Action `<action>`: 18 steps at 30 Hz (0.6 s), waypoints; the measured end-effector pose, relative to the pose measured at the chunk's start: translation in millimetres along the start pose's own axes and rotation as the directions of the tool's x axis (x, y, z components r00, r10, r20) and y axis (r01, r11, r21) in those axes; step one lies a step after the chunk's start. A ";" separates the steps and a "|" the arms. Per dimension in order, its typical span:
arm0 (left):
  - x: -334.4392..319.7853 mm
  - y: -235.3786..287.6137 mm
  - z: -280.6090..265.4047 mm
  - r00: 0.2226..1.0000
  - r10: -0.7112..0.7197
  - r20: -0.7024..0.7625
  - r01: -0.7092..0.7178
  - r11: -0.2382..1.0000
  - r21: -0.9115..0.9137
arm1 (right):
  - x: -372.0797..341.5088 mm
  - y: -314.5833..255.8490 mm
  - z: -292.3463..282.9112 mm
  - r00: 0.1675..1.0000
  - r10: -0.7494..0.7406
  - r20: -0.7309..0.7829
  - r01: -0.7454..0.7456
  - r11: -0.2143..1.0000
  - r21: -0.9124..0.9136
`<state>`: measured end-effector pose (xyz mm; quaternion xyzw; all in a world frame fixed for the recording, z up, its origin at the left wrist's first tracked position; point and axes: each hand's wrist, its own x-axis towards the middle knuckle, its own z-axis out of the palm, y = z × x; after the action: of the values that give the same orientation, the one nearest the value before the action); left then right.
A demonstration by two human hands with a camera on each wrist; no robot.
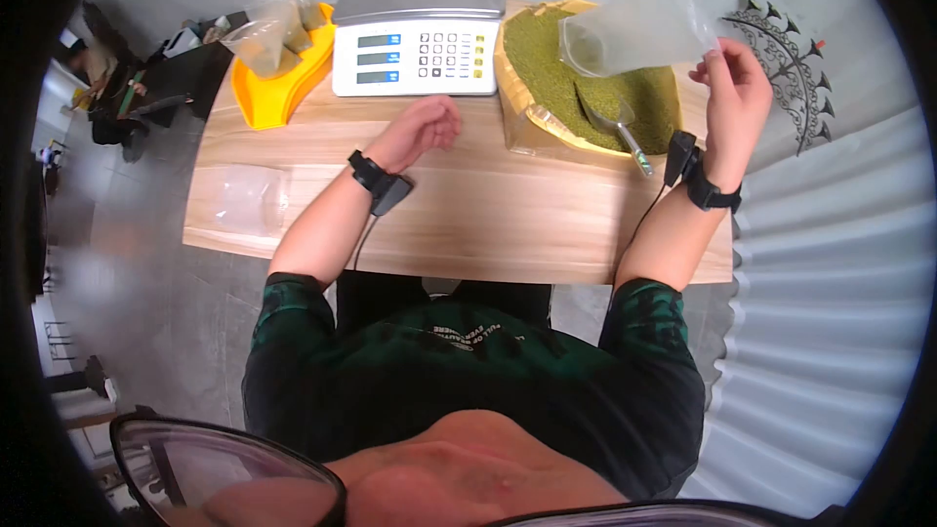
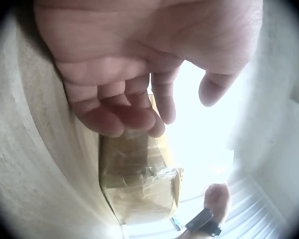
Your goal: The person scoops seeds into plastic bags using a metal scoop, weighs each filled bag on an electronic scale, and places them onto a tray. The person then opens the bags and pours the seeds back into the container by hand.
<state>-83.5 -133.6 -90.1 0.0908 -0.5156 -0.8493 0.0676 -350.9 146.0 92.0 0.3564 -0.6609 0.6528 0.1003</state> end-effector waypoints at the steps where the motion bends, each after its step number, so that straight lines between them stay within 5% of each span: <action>1: -2.0 1.1 5.5 0.998 0.038 0.054 -0.040 0.998 0.052 | -4.6 -5.3 4.6 0.999 0.009 0.043 -0.012 0.998 0.070; 6: -34.3 28.3 84.3 0.950 0.309 0.050 -0.312 0.946 0.082 | -39.3 -39.7 41.6 0.944 0.015 0.330 -0.112 0.954 0.279; 8: -46.3 30.1 100.1 0.914 0.406 0.003 -0.405 0.913 -0.048 | -53.1 -42.7 58.7 0.907 0.011 0.420 -0.154 0.939 0.308; 9: -53.7 34.0 111.8 0.901 0.410 -0.141 -0.421 0.905 -0.059 | -59.5 -44.8 66.3 0.861 0.027 0.507 -0.227 0.915 0.335; 11: -67.3 27.5 110.3 0.866 0.459 -0.197 -0.484 0.869 -0.106 | -68.5 -45.0 77.3 0.773 0.050 0.632 -0.328 0.885 0.331; 16: -124.0 6.5 67.3 0.807 0.439 -0.395 -0.498 0.865 -0.055 | -88.9 -48.4 96.0 0.602 0.086 0.794 -0.305 0.944 0.129; 18: -145.2 5.7 56.2 0.732 0.440 -0.521 -0.504 0.863 0.022 | -94.2 -44.2 101.4 0.404 0.102 0.909 -0.230 0.973 -0.007</action>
<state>45.6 -57.5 -47.3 0.1732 -0.4328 -0.7785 0.4203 -222.1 88.0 57.7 0.5886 -0.6025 0.4037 -0.3571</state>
